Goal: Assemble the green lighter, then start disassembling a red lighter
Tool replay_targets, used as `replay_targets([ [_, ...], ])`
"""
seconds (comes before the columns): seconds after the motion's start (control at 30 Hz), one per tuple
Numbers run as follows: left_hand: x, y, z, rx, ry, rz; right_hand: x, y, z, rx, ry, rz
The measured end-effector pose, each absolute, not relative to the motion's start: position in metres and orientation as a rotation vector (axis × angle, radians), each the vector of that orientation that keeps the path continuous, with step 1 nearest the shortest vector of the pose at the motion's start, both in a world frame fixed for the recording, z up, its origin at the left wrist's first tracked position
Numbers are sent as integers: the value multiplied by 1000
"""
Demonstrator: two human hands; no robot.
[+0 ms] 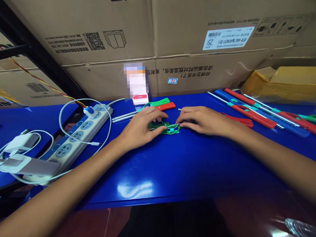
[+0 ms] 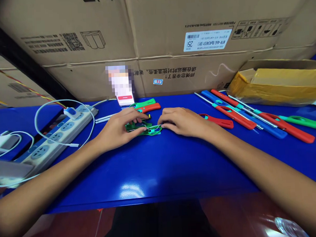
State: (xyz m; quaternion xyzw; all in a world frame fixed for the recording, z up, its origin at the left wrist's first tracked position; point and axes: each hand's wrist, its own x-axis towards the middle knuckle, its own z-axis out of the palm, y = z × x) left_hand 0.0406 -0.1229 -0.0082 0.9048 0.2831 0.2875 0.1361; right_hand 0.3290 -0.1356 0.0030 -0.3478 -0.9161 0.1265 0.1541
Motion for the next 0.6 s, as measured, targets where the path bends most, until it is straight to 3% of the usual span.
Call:
replay_targets([
  [0.27,42,-118,-15,2668,742,684,329,-136,-1,-1000,-2582,346],
  [0.6,43,-122,-16,2554,803,919,307,-146,-11,-902,-2438,333],
])
